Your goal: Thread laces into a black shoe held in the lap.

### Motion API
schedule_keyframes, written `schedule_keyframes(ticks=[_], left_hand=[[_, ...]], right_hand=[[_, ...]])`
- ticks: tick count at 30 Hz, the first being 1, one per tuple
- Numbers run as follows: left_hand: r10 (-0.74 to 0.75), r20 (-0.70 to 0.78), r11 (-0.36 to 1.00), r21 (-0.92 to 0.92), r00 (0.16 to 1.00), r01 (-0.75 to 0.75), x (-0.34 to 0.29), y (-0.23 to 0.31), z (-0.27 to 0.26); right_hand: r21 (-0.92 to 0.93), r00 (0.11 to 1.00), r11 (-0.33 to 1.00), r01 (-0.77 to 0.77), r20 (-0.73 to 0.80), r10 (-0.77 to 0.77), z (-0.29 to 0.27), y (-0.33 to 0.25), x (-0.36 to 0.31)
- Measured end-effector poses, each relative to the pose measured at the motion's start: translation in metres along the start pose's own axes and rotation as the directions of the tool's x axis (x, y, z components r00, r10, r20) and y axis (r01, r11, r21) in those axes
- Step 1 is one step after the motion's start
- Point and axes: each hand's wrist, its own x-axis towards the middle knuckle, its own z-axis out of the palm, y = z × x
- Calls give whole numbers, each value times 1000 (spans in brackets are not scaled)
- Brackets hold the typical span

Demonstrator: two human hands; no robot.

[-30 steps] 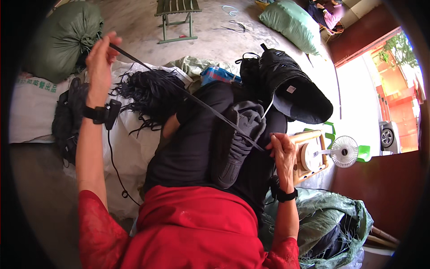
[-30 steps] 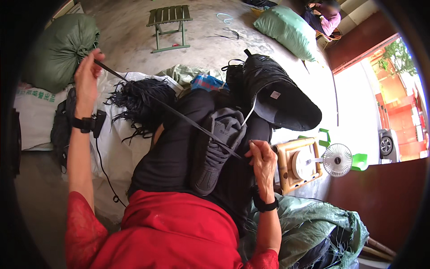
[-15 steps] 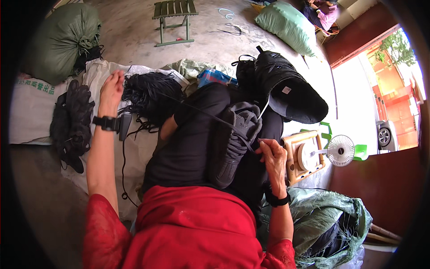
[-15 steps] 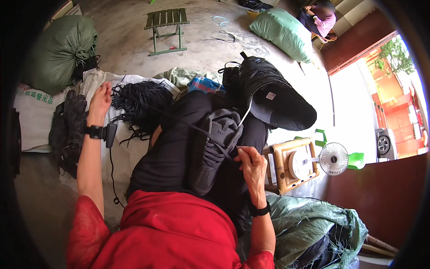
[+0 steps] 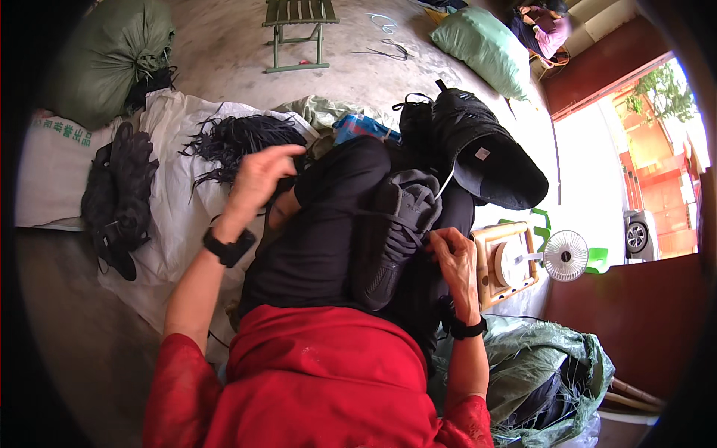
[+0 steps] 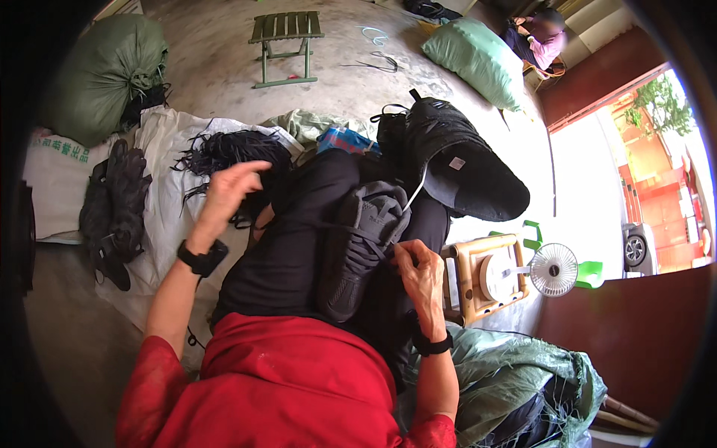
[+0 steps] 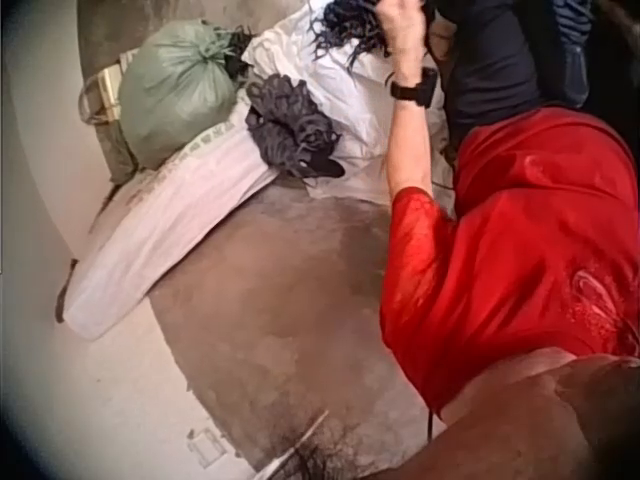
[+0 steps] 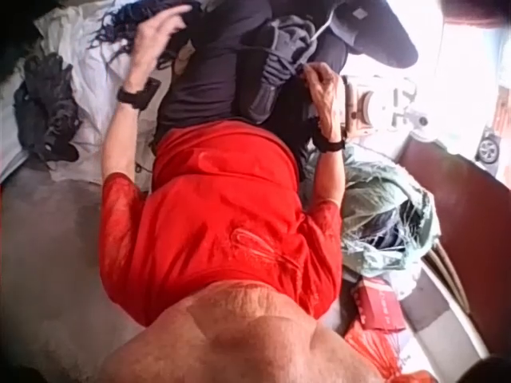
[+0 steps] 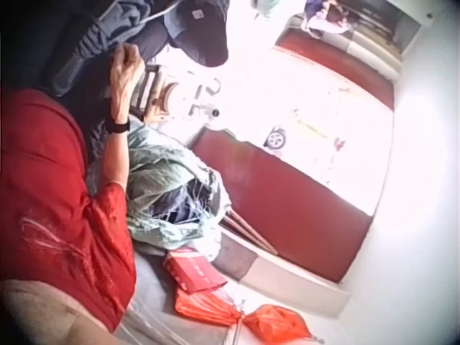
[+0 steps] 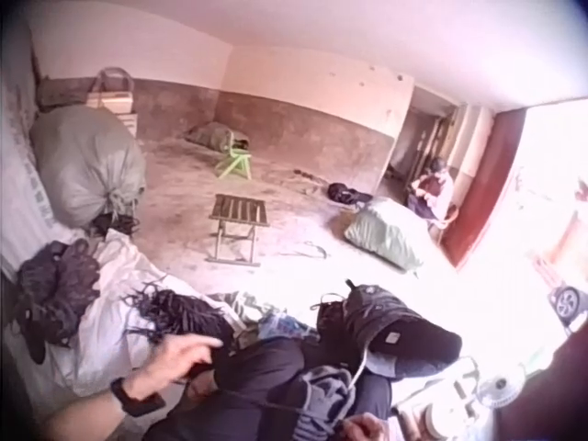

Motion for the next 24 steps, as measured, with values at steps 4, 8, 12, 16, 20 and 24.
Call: schedule_keyframes(ticks=[4,8,12,16,20,24], left_hand=[[123,142,992,-48,982,-117,-3,40,81],[185,193,959,177,964,-220,-5,52,111],[104,190,982,133,976,-130,-7,54,110],[261,174,931,215,950,-296,-8,57,114],[227,175,914,303,958,-271,-7,60,119],[227,225,857,417,948,-304,-11,65,126]], right_hand=[[-437,930,865,246,-143,-338,7,-5,-4],[-452,869,799,397,-97,-486,12,-4,-1],[238,995,970,-56,-73,75,9,4,5],[226,998,973,51,9,-55,12,12,1],[211,995,973,99,-46,-92,15,15,-3],[173,996,981,84,-45,-77,15,15,-1]])
